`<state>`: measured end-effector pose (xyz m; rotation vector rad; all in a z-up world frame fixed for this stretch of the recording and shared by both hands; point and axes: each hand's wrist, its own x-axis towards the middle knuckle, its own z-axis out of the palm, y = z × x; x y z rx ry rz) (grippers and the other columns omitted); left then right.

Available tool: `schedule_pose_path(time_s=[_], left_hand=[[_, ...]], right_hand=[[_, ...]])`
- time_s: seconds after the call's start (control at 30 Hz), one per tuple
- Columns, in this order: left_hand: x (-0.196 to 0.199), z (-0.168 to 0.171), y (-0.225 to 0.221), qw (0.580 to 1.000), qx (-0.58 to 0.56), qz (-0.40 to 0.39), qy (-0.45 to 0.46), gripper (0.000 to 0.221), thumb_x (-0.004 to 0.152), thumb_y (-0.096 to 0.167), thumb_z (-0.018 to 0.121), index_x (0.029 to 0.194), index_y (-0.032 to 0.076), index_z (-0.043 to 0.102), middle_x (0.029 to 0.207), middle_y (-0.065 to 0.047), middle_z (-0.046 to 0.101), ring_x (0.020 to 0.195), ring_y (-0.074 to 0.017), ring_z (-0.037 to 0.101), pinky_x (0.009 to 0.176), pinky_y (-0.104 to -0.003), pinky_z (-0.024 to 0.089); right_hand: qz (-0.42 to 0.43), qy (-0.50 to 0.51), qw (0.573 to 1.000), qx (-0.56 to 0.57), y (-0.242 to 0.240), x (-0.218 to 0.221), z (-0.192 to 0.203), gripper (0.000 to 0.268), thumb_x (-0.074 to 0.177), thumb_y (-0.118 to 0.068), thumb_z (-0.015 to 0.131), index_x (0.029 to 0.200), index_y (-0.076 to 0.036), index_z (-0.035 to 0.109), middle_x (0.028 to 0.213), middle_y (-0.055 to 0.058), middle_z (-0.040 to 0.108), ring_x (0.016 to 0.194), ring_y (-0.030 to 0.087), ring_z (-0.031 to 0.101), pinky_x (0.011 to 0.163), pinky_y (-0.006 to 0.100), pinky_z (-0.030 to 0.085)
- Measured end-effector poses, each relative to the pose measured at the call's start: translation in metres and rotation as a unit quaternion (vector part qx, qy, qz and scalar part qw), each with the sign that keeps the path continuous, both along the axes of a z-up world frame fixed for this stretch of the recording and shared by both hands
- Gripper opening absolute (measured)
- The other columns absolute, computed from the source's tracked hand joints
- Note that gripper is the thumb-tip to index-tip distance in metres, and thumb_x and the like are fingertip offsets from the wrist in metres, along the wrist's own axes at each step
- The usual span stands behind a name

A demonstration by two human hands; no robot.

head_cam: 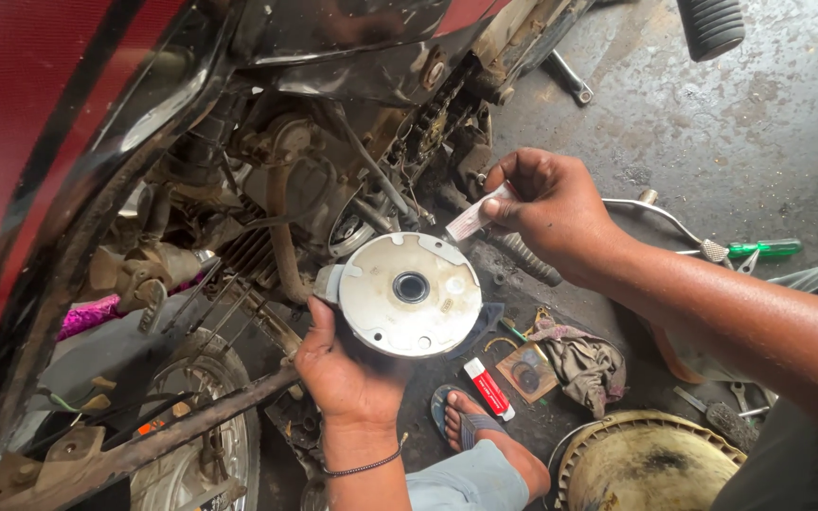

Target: The recorder is repairing the engine components of a motorcycle, including handling the stator and related electronics.

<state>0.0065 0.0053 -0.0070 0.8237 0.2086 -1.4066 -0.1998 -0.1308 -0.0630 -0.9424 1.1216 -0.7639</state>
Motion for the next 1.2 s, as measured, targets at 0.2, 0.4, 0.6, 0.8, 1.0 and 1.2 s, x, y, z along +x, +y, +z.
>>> schedule_pose_path(time_s=[0.2,0.4,0.6,0.8,1.0,1.2], left_hand=[[0.002,-0.007,0.004,0.999,-0.024,-0.016,-0.041,0.056,0.098,0.041,0.057,0.138,0.003,0.057,0.138,-0.012,0.063,0.130,-0.0310,0.056,0.113,-0.051,0.039],[0.002,-0.007,0.006,0.997,-0.006,-0.026,-0.077,0.056,0.098,0.040,0.058,0.139,0.001,0.057,0.137,-0.011,0.063,0.128,-0.0300,0.057,0.111,-0.050,0.040],[0.003,-0.007,0.007,0.994,-0.019,-0.063,-0.090,0.059,0.096,0.041,0.060,0.139,0.000,0.056,0.137,-0.012,0.063,0.129,-0.0297,0.057,0.111,-0.049,0.040],[0.000,-0.010,0.010,0.980,-0.070,-0.092,-0.161,0.058,0.097,0.037,0.065,0.141,0.000,0.055,0.137,-0.011,0.061,0.130,-0.0283,0.054,0.114,-0.047,0.037],[0.003,-0.009,0.015,0.939,-0.125,-0.137,-0.289,0.050,0.105,0.034,0.063,0.138,-0.003,0.054,0.129,-0.010,0.060,0.126,-0.0232,0.053,0.115,-0.042,0.035],[0.002,-0.006,0.016,0.915,-0.134,-0.173,-0.338,0.049,0.103,0.032,0.064,0.140,0.001,0.053,0.140,-0.014,0.058,0.129,-0.0224,0.052,0.118,-0.039,0.034]], right_hand=[[0.005,-0.003,1.000,-0.012,-0.007,0.003,-0.001,0.014,0.087,0.007,0.071,0.097,0.000,0.065,0.087,0.005,0.071,0.080,0.011,0.069,0.071,0.026,0.058],[0.014,0.000,1.000,-0.028,-0.011,0.008,0.003,0.014,0.086,0.008,0.071,0.095,-0.001,0.064,0.085,0.004,0.071,0.079,0.010,0.069,0.069,0.025,0.057],[0.016,-0.006,0.999,-0.038,-0.013,0.010,-0.001,0.013,0.088,0.008,0.071,0.095,0.000,0.064,0.084,0.004,0.070,0.076,0.009,0.067,0.066,0.025,0.056],[0.022,-0.010,0.999,-0.043,-0.015,0.013,0.003,0.012,0.089,0.009,0.070,0.095,0.000,0.064,0.083,0.004,0.070,0.076,0.009,0.067,0.065,0.025,0.056],[0.034,-0.008,0.997,-0.070,-0.014,0.013,0.005,0.013,0.089,0.010,0.070,0.095,0.000,0.064,0.084,0.003,0.069,0.078,0.008,0.066,0.066,0.024,0.054],[0.042,-0.030,0.995,-0.090,-0.015,0.014,0.004,0.015,0.088,0.010,0.071,0.096,0.000,0.064,0.086,0.001,0.068,0.079,0.007,0.065,0.067,0.023,0.053]])
